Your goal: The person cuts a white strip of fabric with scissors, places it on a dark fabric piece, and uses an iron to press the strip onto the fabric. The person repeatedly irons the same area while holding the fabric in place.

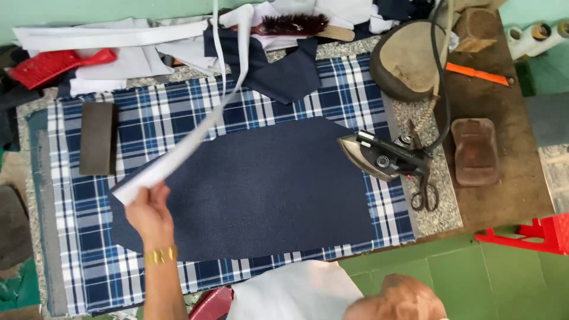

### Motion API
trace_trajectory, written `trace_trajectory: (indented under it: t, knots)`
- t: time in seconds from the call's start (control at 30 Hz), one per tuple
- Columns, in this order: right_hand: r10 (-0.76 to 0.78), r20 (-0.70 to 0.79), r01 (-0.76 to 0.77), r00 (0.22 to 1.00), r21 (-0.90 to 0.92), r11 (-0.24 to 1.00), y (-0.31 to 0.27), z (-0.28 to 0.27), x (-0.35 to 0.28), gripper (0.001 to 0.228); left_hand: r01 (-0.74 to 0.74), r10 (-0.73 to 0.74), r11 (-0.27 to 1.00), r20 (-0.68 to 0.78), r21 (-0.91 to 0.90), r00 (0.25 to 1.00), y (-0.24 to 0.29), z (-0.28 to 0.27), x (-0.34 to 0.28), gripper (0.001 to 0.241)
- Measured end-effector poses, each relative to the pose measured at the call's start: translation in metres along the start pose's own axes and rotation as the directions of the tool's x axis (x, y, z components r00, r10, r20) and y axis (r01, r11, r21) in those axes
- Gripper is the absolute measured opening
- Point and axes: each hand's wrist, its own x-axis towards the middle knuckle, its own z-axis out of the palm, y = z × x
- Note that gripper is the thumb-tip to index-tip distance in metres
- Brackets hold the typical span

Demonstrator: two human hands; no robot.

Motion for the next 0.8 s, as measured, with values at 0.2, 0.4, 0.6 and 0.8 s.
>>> trace_trajectory:
  t: [0.2, 0.4, 0.6, 0.8]
  knots:
    - [-0.098, 0.18, 0.102, 0.979, -0.012, 0.995, 0.272, 0.05, -0.081, 0.044, 0.02, -0.023, 0.999, 0.079, 0.039, 0.997, 0.011, -0.014, -0.093, 0.021]
    - [0.516, 0.388, -0.588, 0.764, 0.749, 0.307, 0.456, 0.127, -0.05, 0.084, 0.115, -0.118, 0.993, 0.211, 0.023, 0.97, 0.01, -0.029, -0.147, 0.027]
    - [0.767, -0.011, -0.344, 0.641, 0.89, 0.3, 0.504, 0.108, -0.023, 0.042, -0.027, -0.093, 0.942, 0.337, 0.335, 0.937, 0.019, -0.093, -0.147, 0.016]
    - [0.726, -0.097, -0.365, 0.681, 0.815, 0.451, 0.472, 0.06, -0.036, 0.049, -0.023, -0.165, 0.916, 0.43, 0.4, 0.888, 0.044, -0.101, -0.138, 0.009]
